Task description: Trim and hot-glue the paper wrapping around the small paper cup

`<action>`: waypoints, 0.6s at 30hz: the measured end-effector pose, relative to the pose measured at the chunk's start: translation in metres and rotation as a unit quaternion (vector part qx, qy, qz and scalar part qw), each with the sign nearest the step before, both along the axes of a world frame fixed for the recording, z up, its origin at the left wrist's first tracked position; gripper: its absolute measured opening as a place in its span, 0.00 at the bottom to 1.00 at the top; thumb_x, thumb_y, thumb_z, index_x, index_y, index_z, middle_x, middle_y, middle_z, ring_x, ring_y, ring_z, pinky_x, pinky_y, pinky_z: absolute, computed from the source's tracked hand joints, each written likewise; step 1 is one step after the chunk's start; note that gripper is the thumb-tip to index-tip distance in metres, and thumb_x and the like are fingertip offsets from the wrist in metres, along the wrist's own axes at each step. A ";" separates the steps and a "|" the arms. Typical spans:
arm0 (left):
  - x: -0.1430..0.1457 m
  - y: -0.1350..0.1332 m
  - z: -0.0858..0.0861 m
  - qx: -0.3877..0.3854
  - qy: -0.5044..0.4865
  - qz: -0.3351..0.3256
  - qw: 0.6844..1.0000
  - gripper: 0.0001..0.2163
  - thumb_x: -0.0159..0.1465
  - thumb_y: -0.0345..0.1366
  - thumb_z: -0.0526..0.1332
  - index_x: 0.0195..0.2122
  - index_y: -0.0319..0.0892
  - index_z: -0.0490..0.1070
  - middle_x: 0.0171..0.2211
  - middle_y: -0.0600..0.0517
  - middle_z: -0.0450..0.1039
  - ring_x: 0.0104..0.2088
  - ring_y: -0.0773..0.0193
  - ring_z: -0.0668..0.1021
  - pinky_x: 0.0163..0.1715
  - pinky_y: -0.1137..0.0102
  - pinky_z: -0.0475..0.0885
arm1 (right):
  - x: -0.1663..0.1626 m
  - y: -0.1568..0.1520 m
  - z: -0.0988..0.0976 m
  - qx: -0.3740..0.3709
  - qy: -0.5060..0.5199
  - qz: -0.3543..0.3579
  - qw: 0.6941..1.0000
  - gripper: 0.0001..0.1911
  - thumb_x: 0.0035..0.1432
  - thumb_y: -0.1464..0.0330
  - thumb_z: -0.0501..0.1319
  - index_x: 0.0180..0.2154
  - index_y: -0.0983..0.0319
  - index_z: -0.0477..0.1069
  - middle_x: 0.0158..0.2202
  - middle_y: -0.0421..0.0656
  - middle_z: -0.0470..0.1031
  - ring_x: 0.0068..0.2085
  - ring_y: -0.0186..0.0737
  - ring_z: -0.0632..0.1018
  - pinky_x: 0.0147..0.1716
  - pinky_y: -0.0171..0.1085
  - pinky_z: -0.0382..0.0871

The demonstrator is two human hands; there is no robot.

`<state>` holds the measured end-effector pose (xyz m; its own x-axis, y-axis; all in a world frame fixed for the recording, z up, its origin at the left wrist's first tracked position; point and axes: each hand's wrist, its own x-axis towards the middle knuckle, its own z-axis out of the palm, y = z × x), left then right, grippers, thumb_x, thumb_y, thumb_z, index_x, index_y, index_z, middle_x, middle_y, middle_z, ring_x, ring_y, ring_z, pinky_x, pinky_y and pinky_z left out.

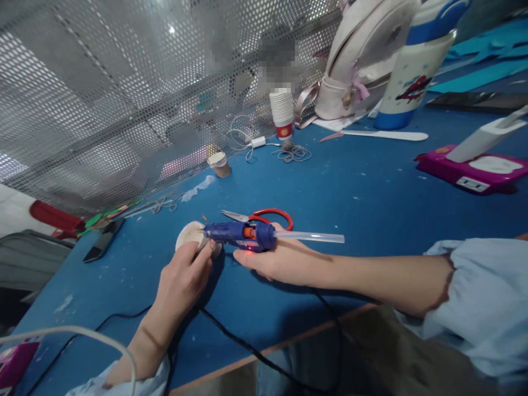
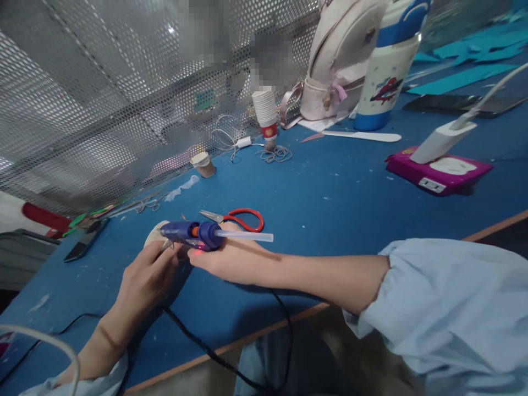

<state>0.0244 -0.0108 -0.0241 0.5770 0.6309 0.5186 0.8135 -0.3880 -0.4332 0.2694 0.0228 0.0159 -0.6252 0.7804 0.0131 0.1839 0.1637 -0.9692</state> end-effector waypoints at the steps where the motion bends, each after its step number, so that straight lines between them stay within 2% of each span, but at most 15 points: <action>1: 0.002 0.000 0.000 0.007 0.009 0.001 1.000 0.10 0.67 0.30 0.54 0.48 0.41 0.69 0.33 0.48 0.72 0.31 0.61 0.75 0.24 0.72 0.67 | 0.000 0.000 0.000 -0.003 0.002 0.001 1.000 0.16 0.56 0.64 0.57 0.19 0.60 0.58 0.14 0.33 0.59 0.16 0.28 0.61 0.13 0.30 0.51; 6: 0.016 0.001 0.003 0.017 0.023 0.018 0.999 0.11 0.68 0.38 0.56 0.45 0.38 0.71 0.34 0.44 0.72 0.34 0.58 0.75 0.27 0.70 0.70 | -0.001 0.001 -0.002 0.005 -0.028 -0.005 1.000 0.17 0.57 0.67 0.57 0.18 0.61 0.57 0.13 0.33 0.58 0.15 0.28 0.61 0.15 0.30 0.51; 13: 0.025 0.003 0.005 -0.012 0.028 0.051 0.998 0.16 0.70 0.43 0.51 0.40 0.37 0.73 0.32 0.44 0.70 0.33 0.56 0.74 0.27 0.69 0.70 | -0.001 0.002 -0.003 0.003 -0.037 0.004 0.999 0.17 0.57 0.64 0.57 0.18 0.60 0.57 0.14 0.33 0.58 0.15 0.28 0.60 0.14 0.30 0.52; 18: 0.024 0.002 0.005 -0.030 0.022 0.080 0.996 0.19 0.70 0.47 0.50 0.43 0.40 0.75 0.32 0.45 0.68 0.33 0.56 0.74 0.25 0.69 0.70 | 0.000 0.003 -0.004 -0.005 -0.019 0.000 1.000 0.18 0.57 0.64 0.57 0.18 0.61 0.58 0.14 0.33 0.59 0.16 0.28 0.63 0.15 0.29 0.56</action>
<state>0.0481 -0.0086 -0.0196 0.4874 0.7458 0.4541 0.8481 -0.2805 -0.4495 0.2693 0.0256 0.0120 -0.6255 0.7800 -0.0180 0.2200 0.1542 -0.9632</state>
